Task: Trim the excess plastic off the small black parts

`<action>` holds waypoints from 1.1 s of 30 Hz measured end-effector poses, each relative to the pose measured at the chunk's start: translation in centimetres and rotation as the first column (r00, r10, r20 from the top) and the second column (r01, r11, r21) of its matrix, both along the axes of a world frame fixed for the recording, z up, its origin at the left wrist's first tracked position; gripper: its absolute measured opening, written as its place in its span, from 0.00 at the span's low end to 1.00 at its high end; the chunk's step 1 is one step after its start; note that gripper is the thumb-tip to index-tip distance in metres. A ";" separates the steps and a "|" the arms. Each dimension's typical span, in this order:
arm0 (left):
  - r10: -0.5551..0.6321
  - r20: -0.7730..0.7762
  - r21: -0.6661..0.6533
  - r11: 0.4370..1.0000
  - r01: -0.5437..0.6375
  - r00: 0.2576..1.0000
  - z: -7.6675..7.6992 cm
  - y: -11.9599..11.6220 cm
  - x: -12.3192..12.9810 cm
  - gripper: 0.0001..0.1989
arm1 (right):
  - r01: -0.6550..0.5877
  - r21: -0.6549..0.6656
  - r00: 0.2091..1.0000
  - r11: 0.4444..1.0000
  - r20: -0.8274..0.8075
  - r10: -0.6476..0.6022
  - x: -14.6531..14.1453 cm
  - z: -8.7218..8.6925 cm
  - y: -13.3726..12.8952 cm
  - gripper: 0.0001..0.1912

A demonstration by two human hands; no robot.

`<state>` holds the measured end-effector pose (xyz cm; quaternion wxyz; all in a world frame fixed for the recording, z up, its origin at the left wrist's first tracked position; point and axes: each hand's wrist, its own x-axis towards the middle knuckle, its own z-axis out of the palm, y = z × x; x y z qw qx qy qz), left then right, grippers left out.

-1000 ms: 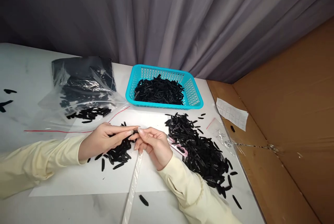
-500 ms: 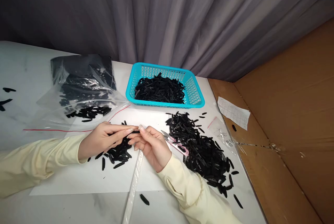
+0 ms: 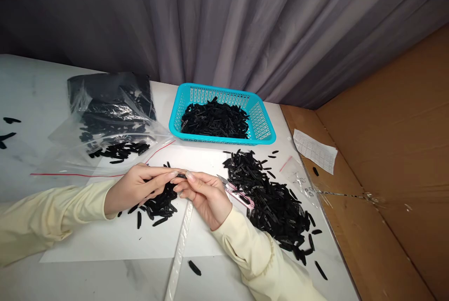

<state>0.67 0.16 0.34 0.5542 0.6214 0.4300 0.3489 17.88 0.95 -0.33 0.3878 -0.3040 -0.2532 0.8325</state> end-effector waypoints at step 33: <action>-0.034 -0.101 0.081 0.996 0.042 0.994 0.8 -0.1 0.1 0.19 | -0.018 0.016 1.000 1.000 -0.001 0.018 0.0 0.3 0.0 0.10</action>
